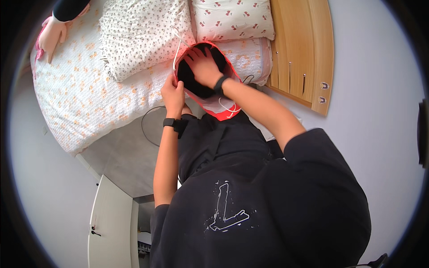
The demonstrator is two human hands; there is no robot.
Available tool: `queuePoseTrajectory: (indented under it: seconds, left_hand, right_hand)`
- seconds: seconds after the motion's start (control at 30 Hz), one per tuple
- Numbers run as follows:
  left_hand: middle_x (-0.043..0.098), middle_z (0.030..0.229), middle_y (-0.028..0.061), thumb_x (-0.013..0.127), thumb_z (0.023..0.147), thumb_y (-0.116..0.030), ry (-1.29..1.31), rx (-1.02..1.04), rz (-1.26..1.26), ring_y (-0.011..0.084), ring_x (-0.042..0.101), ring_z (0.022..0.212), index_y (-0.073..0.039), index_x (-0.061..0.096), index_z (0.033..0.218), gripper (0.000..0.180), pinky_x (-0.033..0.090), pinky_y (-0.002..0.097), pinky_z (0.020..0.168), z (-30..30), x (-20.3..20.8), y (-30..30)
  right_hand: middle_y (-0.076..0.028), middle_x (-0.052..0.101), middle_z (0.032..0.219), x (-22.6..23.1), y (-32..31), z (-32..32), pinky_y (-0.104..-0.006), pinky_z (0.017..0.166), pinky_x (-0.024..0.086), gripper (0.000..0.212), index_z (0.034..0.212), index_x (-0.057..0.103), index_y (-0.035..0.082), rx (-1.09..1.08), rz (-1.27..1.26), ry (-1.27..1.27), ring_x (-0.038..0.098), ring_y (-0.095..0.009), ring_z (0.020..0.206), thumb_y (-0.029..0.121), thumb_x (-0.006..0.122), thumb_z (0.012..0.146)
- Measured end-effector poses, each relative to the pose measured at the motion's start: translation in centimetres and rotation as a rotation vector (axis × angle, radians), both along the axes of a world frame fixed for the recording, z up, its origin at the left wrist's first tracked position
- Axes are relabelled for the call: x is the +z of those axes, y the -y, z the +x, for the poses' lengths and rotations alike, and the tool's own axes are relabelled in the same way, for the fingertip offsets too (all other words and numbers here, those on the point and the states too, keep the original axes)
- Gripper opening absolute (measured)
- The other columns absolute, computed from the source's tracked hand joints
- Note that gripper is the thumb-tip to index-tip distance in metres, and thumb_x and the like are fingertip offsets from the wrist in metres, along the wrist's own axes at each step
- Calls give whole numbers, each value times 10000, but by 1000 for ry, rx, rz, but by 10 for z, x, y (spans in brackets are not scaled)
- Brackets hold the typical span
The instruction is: The person takes black clothing items from a red bag, spreads a dress out on a bed to smooth it, and places the folded items onto a shelf in a closet.
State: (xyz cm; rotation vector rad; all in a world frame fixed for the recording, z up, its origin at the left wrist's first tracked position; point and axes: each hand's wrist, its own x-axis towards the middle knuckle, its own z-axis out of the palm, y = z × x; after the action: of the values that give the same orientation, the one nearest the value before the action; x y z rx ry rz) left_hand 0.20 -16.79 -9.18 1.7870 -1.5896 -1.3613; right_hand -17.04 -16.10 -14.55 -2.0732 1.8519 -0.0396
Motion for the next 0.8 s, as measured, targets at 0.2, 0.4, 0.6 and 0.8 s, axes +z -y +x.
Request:
queuePoseTrajectory:
  seconds: [0.2,0.4,0.6,0.8]
  left_hand:
    - [406,626,101,604,849,-33,13,-9,9,199,406,586,13,450,799,169,399,368,576,3,7,-6]
    - [371,675,133,568,862,-9,50,-57,-46,238,386,613,7,398,798,182,373,374,589,8,5,-18]
    - [358,660,61,596,862,9,-16,-143,-35,153,359,623,-3,400,784,211,356,328,575,-3,5,0]
    - [600,757,22,659,899,-39,-167,-276,-75,142,509,697,18,636,1010,126,451,347,633,16,-19,17]
  right_hand:
    - [-217,84,1686,-23,-41,6,-734,1148,220,1254,1627,150,139,-680,317,112,133,-456,1539,518,874,676]
    - [-163,71,1708,-102,-12,17,-782,1123,194,1356,1651,66,162,-691,403,69,70,-429,1559,659,818,639]
    - [-164,3,1714,-90,20,15,-778,1105,254,1400,1648,4,137,-786,615,56,70,-428,1560,659,817,635]
    - [-237,719,1130,-3,-8,-1,-415,943,527,645,1166,721,-19,-780,344,729,681,-357,1081,460,819,746]
